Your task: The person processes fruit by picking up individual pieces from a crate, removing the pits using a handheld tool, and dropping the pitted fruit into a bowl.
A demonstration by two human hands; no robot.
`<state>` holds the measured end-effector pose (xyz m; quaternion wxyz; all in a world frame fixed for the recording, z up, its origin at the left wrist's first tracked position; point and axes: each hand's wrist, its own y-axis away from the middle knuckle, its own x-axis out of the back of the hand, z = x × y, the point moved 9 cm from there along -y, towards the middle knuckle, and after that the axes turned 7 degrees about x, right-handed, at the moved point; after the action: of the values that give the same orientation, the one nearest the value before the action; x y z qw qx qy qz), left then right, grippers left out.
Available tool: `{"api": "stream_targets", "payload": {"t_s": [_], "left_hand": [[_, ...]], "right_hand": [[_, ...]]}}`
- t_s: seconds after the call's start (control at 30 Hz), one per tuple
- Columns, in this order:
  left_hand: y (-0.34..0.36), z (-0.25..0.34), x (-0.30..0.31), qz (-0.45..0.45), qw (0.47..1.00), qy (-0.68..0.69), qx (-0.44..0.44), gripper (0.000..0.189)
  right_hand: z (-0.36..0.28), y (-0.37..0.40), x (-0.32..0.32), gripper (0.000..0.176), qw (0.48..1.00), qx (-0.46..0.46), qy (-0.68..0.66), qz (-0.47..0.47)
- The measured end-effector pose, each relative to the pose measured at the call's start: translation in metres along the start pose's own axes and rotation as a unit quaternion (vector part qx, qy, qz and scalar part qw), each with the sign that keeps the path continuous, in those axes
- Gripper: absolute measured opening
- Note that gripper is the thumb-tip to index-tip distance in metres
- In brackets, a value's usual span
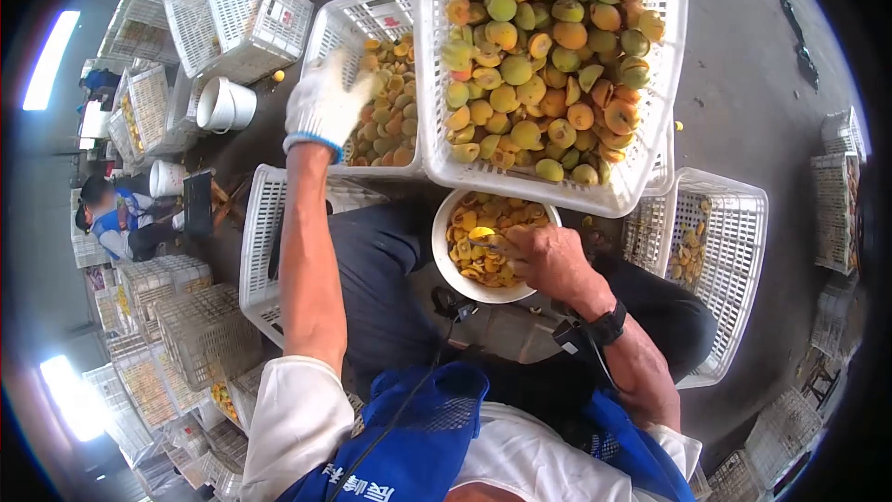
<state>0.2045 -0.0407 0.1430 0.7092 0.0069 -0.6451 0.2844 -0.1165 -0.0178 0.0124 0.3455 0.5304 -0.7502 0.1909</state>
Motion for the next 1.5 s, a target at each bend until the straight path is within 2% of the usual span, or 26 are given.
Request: {"api": "stream_targets", "payload": {"t_s": [0.07, 0.1, 0.13, 0.17, 0.2, 0.27, 0.33, 0.43, 0.47, 0.57, 0.6, 0.67, 0.7, 0.73, 0.8, 0.83, 0.9, 1.0, 1.07, 1.13, 1.2, 1.27, 1.3, 1.33, 1.4, 1.5], "left_hand": [[0.011, 0.001, 0.015, 0.000, 0.997, 0.027, 0.069, 0.031], [0.029, 0.008, 0.017, 0.026, 0.980, 0.174, 0.098, 0.027], [0.050, 0.017, 0.001, -0.062, 0.946, 0.272, 0.162, 0.025], [0.069, 0.044, -0.006, -0.149, 0.916, 0.328, 0.175, 0.026], [0.090, 0.063, -0.021, -0.253, 0.873, 0.365, 0.199, 0.019], [0.126, 0.085, -0.051, -0.328, 0.850, 0.393, 0.122, 0.020], [0.149, 0.098, -0.062, -0.357, 0.816, 0.434, 0.134, 0.019], [0.167, 0.101, -0.074, -0.395, 0.749, 0.478, 0.232, 0.014], [0.168, 0.102, -0.074, -0.397, 0.749, 0.479, 0.228, 0.014], [0.166, 0.106, -0.071, -0.405, 0.811, 0.393, 0.155, 0.014], [0.167, 0.107, -0.073, -0.407, 0.810, 0.393, 0.152, 0.014], [0.163, 0.111, -0.071, -0.384, 0.895, 0.223, 0.052, 0.012], [0.164, 0.113, -0.073, -0.388, 0.897, 0.206, 0.048, 0.021], [0.167, 0.113, -0.077, -0.389, 0.897, 0.205, 0.046, 0.021], [0.164, 0.118, -0.075, -0.343, 0.880, 0.327, 0.034, 0.032], [0.165, 0.121, -0.076, -0.364, 0.851, 0.376, 0.038, 0.041], [0.157, 0.123, -0.068, -0.373, 0.835, 0.398, 0.068, 0.040], [0.129, 0.117, -0.055, -0.368, 0.788, 0.482, 0.106, 0.032], [0.096, 0.118, -0.050, -0.369, 0.833, 0.392, 0.129, 0.030], [0.055, 0.135, -0.049, -0.203, 0.947, 0.248, 0.027, 0.032], [0.032, 0.154, -0.068, -0.039, 0.986, 0.124, -0.109, 0.040], [0.013, 0.173, -0.101, -0.101, 0.992, 0.002, -0.074, 0.048], [0.009, 0.180, -0.117, -0.128, 0.985, -0.060, -0.102, 0.054], [0.002, 0.180, -0.129, -0.128, 0.985, -0.060, -0.104, 0.054], [-0.002, 0.189, -0.153, -0.157, 0.965, -0.113, -0.176, 0.057], [-0.005, 0.180, -0.155, -0.168, 0.958, -0.123, -0.197, 0.056]], "right_hand": [[0.001, 0.000, -0.001, 0.025, 0.999, 0.011, -0.031, 0.025], [0.006, 0.000, -0.004, 0.025, 0.997, -0.006, -0.069, 0.025], [0.004, -0.002, 0.000, 0.025, 0.995, -0.027, -0.093, 0.007], [0.004, -0.003, 0.003, 0.026, 0.992, -0.041, -0.123, -0.004], [0.006, -0.004, 0.006, 0.026, 0.987, -0.055, -0.151, -0.013], [0.007, -0.006, 0.011, 0.027, 0.983, -0.062, -0.174, -0.011], [0.007, -0.005, 0.011, 0.029, 0.979, -0.071, -0.193, -0.004], [0.005, -0.003, 0.014, 0.029, 0.981, -0.074, -0.182, 0.006], [0.006, -0.002, 0.013, 0.029, 0.981, -0.077, -0.180, 0.009], [0.000, -0.001, 0.003, 0.029, 0.982, -0.046, -0.185, -0.017], [-0.001, 0.000, 0.001, 0.029, 0.981, -0.049, -0.185, -0.015], [0.003, 0.003, -0.011, 0.030, 0.991, -0.072, -0.094, -0.054], [0.002, 0.003, -0.013, 0.031, 0.992, -0.063, -0.092, -0.063], [0.002, 0.004, -0.012, 0.031, 0.992, -0.064, -0.093, -0.061], [-0.002, 0.002, -0.004, 0.027, 0.984, -0.051, -0.169, -0.026], [-0.004, 0.000, 0.000, 0.027, 0.984, -0.051, -0.169, -0.024], [-0.004, 0.000, 0.006, 0.026, 0.954, -0.091, -0.286, -0.024], [0.006, 0.000, 0.014, 0.028, 0.958, -0.122, -0.259, 0.015], [0.014, 0.003, 0.013, 0.028, 0.954, -0.137, -0.262, 0.047], [0.020, 0.003, 0.028, 0.028, 0.946, -0.141, -0.261, 0.131], [0.021, 0.003, 0.038, 0.028, 0.938, -0.146, -0.274, 0.152], [0.024, 0.002, 0.048, 0.030, 0.940, -0.153, -0.254, 0.169], [0.024, 0.003, 0.052, 0.030, 0.941, -0.138, -0.247, 0.189], [0.024, 0.005, 0.053, 0.030, 0.940, -0.138, -0.247, 0.191], [0.024, 0.007, 0.058, 0.030, 0.942, -0.143, -0.233, 0.194], [0.021, 0.008, 0.061, 0.029, 0.946, -0.143, -0.221, 0.189]]}}
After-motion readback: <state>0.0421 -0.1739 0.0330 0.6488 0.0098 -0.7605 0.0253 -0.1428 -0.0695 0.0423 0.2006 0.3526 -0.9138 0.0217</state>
